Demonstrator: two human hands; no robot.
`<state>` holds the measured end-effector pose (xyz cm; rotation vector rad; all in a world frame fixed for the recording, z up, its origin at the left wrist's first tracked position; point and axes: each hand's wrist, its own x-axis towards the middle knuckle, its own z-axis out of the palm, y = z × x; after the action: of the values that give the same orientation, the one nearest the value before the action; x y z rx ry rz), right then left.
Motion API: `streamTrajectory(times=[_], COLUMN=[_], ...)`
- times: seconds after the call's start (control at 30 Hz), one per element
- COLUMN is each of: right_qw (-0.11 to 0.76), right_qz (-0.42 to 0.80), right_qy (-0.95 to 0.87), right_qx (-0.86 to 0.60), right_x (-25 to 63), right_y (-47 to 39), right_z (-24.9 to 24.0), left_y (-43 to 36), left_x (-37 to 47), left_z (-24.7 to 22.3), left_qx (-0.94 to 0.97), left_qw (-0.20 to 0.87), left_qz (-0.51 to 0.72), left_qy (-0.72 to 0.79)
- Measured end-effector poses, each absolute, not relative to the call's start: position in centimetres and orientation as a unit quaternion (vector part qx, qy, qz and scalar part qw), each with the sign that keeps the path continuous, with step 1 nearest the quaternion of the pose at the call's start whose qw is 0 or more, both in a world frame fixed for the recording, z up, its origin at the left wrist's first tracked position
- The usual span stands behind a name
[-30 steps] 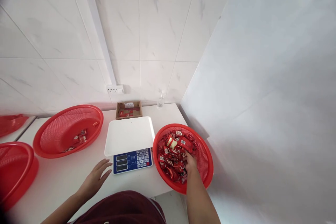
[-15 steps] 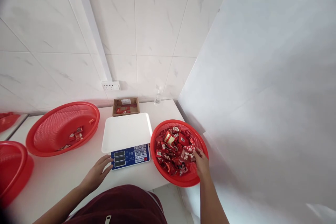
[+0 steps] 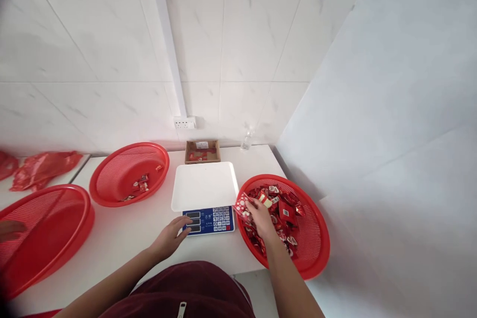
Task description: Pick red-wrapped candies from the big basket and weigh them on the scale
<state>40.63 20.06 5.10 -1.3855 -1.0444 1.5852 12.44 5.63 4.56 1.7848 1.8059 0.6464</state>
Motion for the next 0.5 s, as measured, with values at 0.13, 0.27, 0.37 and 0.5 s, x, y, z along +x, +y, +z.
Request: streamTrajectory(times=[0.13, 0.27, 0.37, 0.5], right_qw=[0.359, 0.358, 0.345, 0.246], right_qz=[0.667, 0.616, 0.569, 0.455], right_qy=[-0.434, -0.469, -0.509, -0.608], right_qx=[-0.488, -0.522, -0.545, -0.602], right_x=[33.6, 32.9, 36.7, 44.4], right_y=[20.9, 21.3, 20.9, 20.3], right_z=[6.2, 6.1, 5.3, 3.5], left_y=[5.1, 4.5, 3.7, 2.9], left_x=[12.1, 11.2, 10.6, 10.0], left_z=[5.1, 5.0, 4.3, 3.1], left_qx=[0.642, 0.627, 0.621, 0.613], left_qw=[0.272, 0.272, 0.268, 0.25], left_qz=[0.243, 0.255, 0.261, 0.27], left_qy=[0.674, 0.684, 0.689, 0.699])
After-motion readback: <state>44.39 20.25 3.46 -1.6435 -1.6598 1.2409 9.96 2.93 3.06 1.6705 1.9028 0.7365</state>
